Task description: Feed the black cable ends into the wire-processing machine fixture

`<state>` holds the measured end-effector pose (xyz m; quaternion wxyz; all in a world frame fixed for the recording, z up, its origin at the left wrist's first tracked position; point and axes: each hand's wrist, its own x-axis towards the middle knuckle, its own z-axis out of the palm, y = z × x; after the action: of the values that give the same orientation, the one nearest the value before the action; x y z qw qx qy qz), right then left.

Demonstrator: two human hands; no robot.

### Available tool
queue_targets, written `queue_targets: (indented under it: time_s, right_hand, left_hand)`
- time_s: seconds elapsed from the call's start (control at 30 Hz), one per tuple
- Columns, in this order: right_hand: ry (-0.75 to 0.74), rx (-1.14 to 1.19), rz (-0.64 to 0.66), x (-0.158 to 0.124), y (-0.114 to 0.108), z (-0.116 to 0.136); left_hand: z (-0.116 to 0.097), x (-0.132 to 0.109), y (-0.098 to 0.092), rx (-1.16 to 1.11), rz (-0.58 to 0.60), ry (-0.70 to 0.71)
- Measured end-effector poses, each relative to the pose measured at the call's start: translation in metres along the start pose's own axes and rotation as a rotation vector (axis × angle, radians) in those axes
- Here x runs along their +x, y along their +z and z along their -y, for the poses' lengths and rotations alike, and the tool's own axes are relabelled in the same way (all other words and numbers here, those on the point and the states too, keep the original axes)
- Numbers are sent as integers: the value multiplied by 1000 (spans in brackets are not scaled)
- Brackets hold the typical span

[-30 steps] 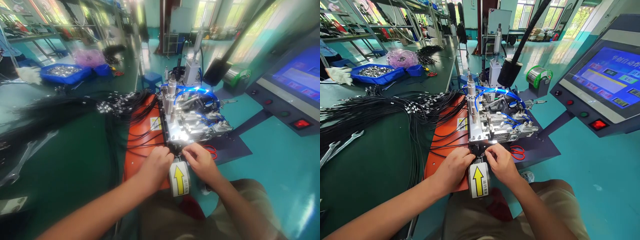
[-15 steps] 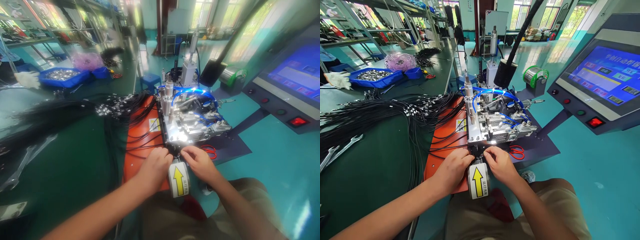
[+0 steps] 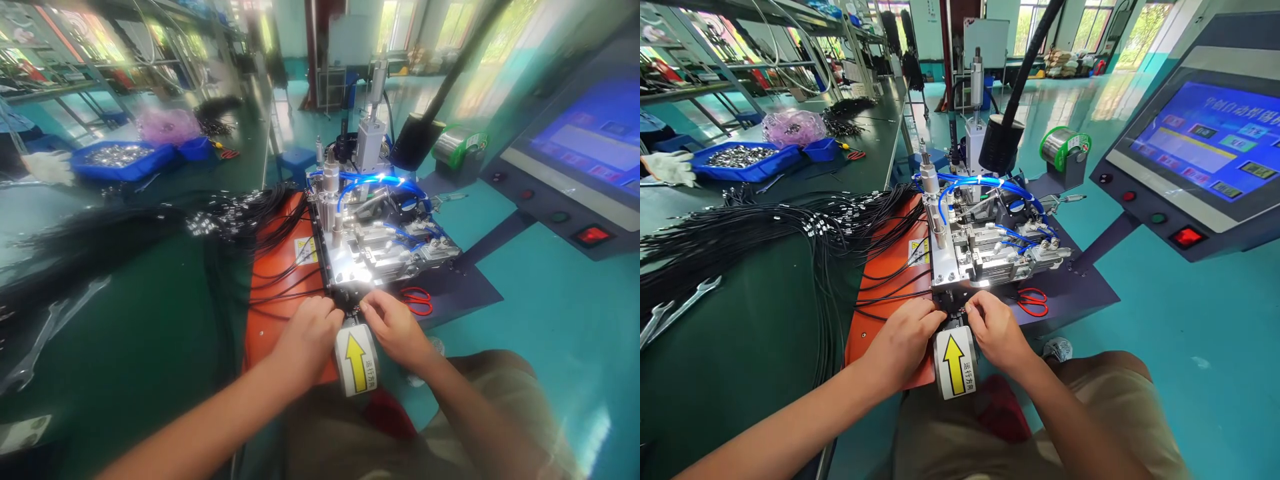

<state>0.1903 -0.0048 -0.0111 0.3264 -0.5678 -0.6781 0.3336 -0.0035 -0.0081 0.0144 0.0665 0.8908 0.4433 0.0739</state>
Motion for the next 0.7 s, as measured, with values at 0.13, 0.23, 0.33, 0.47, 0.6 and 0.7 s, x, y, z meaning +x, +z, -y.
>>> queue_targets:
  time_s: [0.13,0.23,0.33,0.47,0.6,0.7]
  right_hand:
    - [110,85,32,1,0,1]
    - [197,193,79,3,0,2]
    - [239,280,80,4,1,2]
    - [205,231,46,3,3,0]
    - [63,65,-196,-13,10,9]
    - [-171,-12,-253,-39,22,23]
  left_hand:
    - [-2,0,-6,3,61,-13]
    - [-5,1,-11,30,92,-43]
    - [-8,1,-16,55,112,-82]
    - [-12,1,-21,77,140,-152]
    - [-16,0,-26,62,151,-181]
    - [-16,-5,-29,37,194,-178]
